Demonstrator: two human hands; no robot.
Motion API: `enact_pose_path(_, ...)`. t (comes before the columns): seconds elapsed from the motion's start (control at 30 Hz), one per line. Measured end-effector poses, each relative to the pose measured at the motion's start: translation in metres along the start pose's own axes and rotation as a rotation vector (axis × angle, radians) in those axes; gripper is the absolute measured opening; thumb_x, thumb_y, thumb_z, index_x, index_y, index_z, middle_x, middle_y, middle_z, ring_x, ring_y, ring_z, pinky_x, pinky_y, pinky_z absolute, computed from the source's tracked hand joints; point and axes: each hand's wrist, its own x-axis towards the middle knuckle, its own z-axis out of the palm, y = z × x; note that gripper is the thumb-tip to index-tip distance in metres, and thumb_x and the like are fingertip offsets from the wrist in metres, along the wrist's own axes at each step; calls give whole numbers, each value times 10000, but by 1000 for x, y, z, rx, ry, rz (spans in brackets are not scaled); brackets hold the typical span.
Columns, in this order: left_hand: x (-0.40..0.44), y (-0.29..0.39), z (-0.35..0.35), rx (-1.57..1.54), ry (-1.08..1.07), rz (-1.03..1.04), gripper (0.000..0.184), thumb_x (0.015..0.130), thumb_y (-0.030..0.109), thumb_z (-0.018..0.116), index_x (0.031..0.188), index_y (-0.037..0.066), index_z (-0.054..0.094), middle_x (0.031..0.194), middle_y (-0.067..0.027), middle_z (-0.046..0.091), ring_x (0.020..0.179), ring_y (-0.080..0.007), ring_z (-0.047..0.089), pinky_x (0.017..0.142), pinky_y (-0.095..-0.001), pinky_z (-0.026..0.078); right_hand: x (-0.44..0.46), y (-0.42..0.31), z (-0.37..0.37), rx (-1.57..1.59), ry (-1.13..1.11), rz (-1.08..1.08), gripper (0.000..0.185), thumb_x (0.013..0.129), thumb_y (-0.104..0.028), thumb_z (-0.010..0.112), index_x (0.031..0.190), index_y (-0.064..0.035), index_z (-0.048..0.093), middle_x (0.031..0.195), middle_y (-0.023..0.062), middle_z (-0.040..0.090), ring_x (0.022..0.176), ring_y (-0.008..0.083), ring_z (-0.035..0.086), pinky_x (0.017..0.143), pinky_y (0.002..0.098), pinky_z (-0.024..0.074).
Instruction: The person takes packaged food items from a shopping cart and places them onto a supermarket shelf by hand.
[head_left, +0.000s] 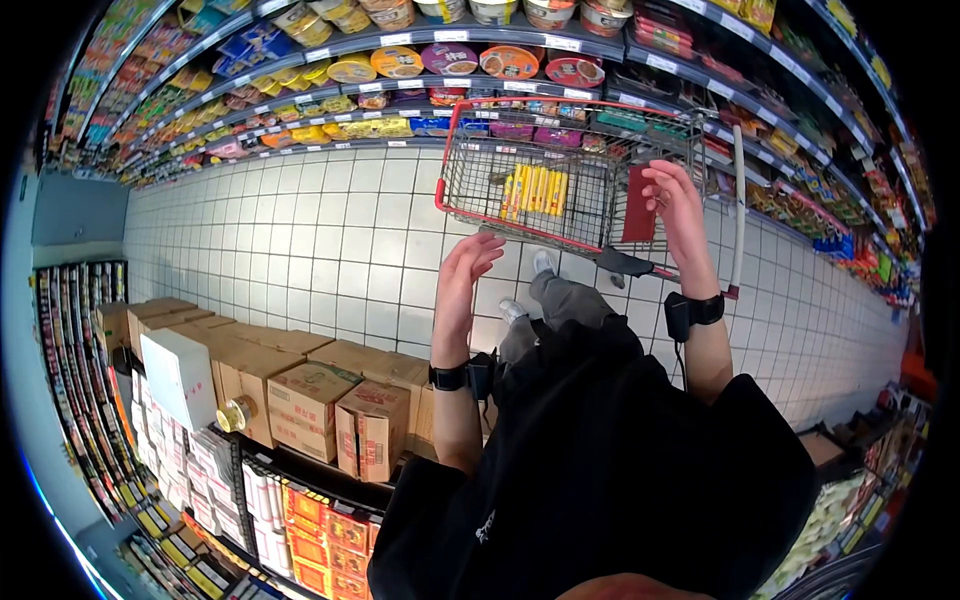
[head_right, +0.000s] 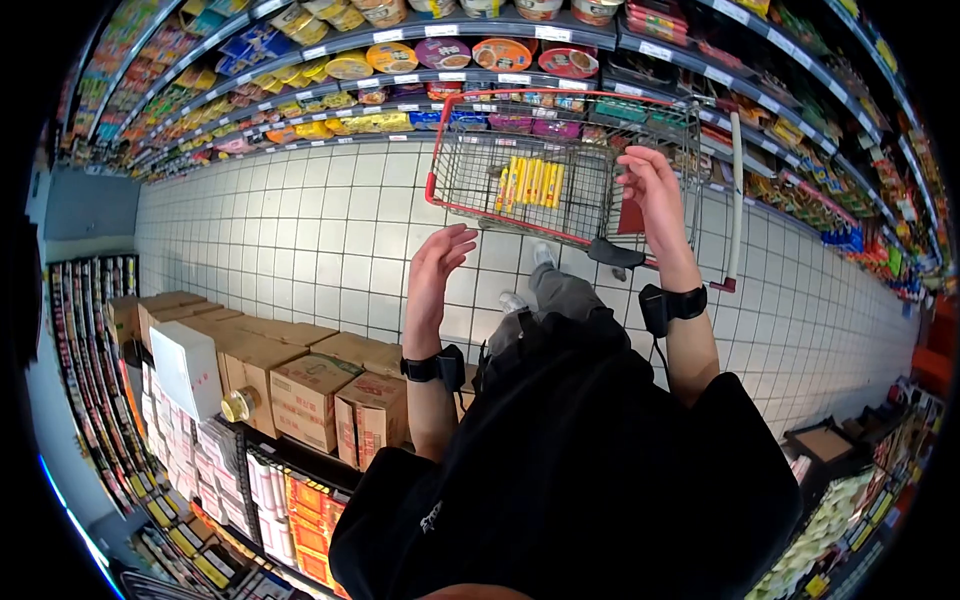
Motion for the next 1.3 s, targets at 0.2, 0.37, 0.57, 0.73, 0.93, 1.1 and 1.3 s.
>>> enact_pose_path(0.2,51,21,21,83,-99,-1,442,1008,308,441,1276,-17,574,1207,-142,669,1090,-186,639,953,-288,454,26,19,-23,96,86,85,228,995,-154,509,1189,-54,574,1074,46,649,839,102,604,705,242,462)
enact_pose_path(0.37,148,33,39,211,-131,-28,403,1008,274,435,1256,-6,587,1182,-133,681,1073,-180,643,931,-285,462,73,28,-28,143,81,106,217,992,-170,513,1173,-72,582,1071,35,649,859,112,606,721,250,462)
enact_pose_path(0.57,269,-3,50,296,-161,-172,357,994,251,453,1221,23,608,1106,-94,708,988,-139,643,865,-268,463,162,92,-34,126,9,196,189,965,-194,518,1078,-93,629,1018,17,662,859,119,618,744,265,462)
enact_pose_path(0.73,359,-90,33,370,-160,-526,362,997,243,406,1194,0,589,1142,-101,693,997,-161,660,877,-285,491,217,163,-29,64,32,444,179,945,-225,523,1012,-108,641,937,-13,670,817,104,623,715,264,465)
enact_pose_path(0.93,413,-179,1,441,-134,-657,236,956,238,451,1032,84,613,963,-67,715,865,-147,661,720,-281,499,262,281,-44,202,215,698,201,942,-235,528,970,-81,654,867,-3,668,755,109,599,706,273,472)
enact_pose_path(1.1,437,-249,-21,427,-68,-735,248,961,246,482,1040,53,616,892,-86,702,732,-162,674,568,-257,499,272,364,-53,120,213,871,190,948,-233,518,915,-93,642,831,5,674,745,116,621,635,288,467)
enact_pose_path(1.3,451,-327,-75,869,-191,-522,388,907,342,600,1053,-15,640,850,-94,653,660,-170,645,558,-273,502,273,430,-41,-69,203,916,197,938,-246,522,960,-85,635,832,16,674,722,131,635,638,299,478)
